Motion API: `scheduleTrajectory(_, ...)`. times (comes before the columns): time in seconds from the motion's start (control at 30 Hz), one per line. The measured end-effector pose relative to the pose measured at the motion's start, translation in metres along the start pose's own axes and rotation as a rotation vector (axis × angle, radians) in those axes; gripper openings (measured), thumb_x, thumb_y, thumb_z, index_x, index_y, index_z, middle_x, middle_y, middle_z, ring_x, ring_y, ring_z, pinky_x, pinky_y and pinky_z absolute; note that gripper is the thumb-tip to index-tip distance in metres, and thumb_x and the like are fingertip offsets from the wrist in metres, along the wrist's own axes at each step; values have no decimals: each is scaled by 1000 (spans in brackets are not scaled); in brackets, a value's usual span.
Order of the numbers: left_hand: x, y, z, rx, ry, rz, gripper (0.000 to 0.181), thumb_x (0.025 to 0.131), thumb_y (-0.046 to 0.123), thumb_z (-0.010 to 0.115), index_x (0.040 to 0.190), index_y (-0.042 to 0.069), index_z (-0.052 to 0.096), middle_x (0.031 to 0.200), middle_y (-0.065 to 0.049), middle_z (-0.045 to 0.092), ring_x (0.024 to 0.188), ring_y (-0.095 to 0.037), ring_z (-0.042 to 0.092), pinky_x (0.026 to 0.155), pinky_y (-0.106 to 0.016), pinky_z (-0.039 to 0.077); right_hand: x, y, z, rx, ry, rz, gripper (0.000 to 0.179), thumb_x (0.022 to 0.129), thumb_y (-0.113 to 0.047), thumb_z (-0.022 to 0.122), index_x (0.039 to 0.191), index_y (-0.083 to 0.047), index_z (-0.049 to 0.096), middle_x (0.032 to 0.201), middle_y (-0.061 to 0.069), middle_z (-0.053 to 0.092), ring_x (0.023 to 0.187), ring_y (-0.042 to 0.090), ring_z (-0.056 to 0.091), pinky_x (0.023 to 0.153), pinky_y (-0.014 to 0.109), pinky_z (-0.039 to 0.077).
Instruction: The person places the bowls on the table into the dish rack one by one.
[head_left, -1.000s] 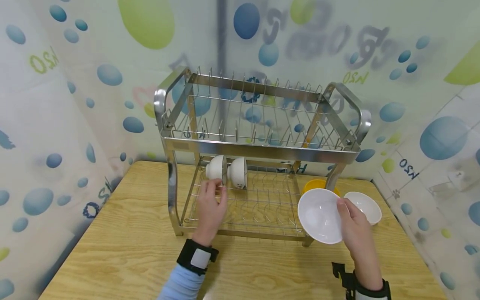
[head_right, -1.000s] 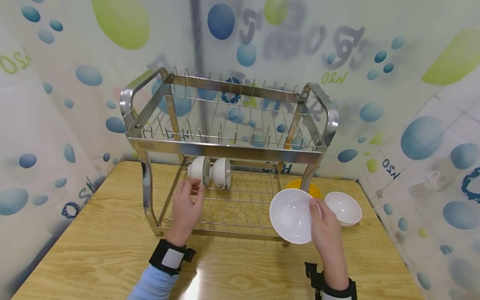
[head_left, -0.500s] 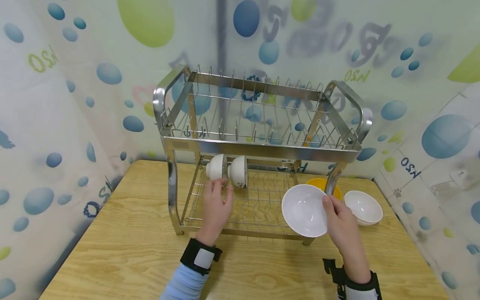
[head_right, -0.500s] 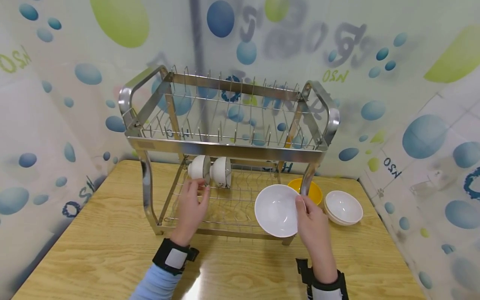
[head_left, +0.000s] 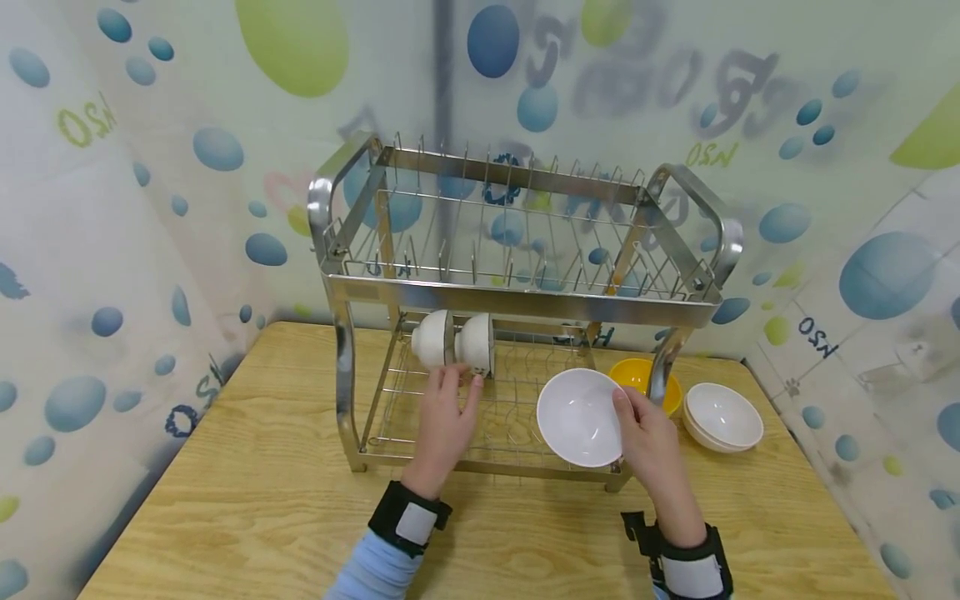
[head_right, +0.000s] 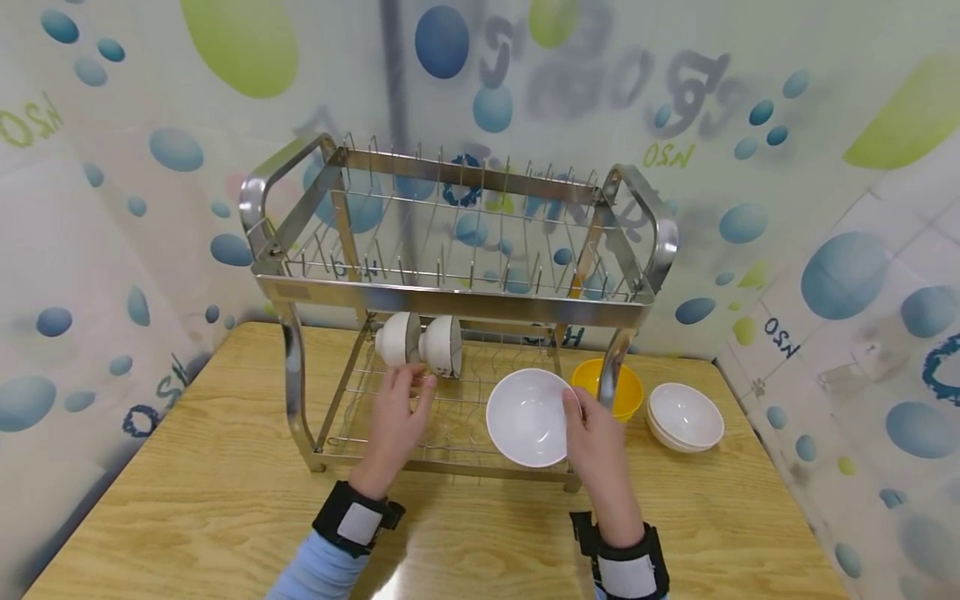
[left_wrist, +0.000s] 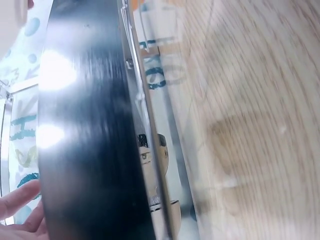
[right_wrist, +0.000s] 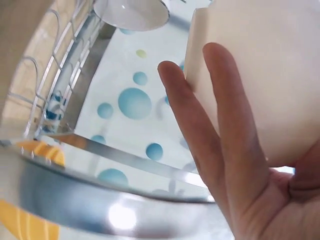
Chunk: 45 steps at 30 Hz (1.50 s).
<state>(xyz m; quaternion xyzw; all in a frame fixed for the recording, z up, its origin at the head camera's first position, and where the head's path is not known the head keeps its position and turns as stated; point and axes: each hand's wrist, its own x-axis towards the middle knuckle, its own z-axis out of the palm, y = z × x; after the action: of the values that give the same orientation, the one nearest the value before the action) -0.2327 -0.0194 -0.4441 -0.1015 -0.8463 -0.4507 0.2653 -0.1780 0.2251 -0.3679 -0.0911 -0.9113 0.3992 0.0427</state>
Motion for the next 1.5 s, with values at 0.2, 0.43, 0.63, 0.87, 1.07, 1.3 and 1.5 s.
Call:
scheduleTrajectory(0.2, 0, 4, 2, -24, -43, -34, 41, 100, 36, 44, 117, 1, 57, 110, -14, 54, 101, -27, 55, 84, -42, 49, 8, 5, 14, 24, -14, -19, 51, 102, -41, 34, 133, -3, 51, 101, 17, 65, 77, 20, 58, 65, 26, 50)
scheduleTrajectory(0.43, -1, 7, 4, -59, -74, -49, 42, 101, 35, 42, 116, 0, 57, 107, -16, 56, 96, -29, 58, 81, -41, 50, 13, 4, 27, 36, -15, -46, 50, 102, -39, 36, 132, -3, 53, 103, 19, 66, 75, 19, 61, 66, 29, 54)
scheduleTrajectory(0.63, -2, 12, 7, -89, -108, -73, 41, 101, 37, 41, 114, 3, 59, 103, -9, 59, 92, -21, 58, 78, -35, 50, 17, 3, 41, 63, -3, -76, 43, 102, -34, 40, 127, -2, 57, 96, 18, 66, 69, 17, 59, 60, 27, 52)
scheduleTrajectory(0.87, -2, 13, 8, -155, -165, -142, 37, 100, 38, 42, 112, 7, 60, 103, -6, 61, 92, -18, 59, 76, -34, 50, 22, -1, 54, 66, 5, -70, 41, 102, -31, 41, 125, -1, 58, 100, 18, 66, 74, 20, 58, 62, 25, 50)
scheduleTrajectory(1.07, -1, 16, 7, -192, -191, -183, 34, 100, 36, 43, 107, 8, 62, 101, -8, 63, 92, -20, 61, 78, -37, 52, 23, -6, 63, 54, 18, -91, 41, 102, -31, 42, 124, -2, 59, 100, 18, 67, 75, 21, 58, 62, 27, 50)
scheduleTrajectory(1.3, 0, 14, 5, -270, -225, -286, 35, 100, 38, 43, 104, 10, 65, 95, -6, 63, 86, -17, 57, 74, -32, 48, 20, -10, 72, 66, 4, -88, 43, 101, -35, 42, 123, -3, 60, 97, 16, 67, 69, 17, 58, 58, 26, 51)
scheduleTrajectory(1.5, 2, 16, 0, -355, -286, -375, 42, 100, 42, 41, 111, 8, 64, 98, -11, 65, 84, -19, 59, 70, -32, 50, 19, -14, 77, 89, -20, -75, 42, 101, -34, 42, 125, -4, 59, 99, 15, 68, 70, 17, 59, 60, 27, 54)
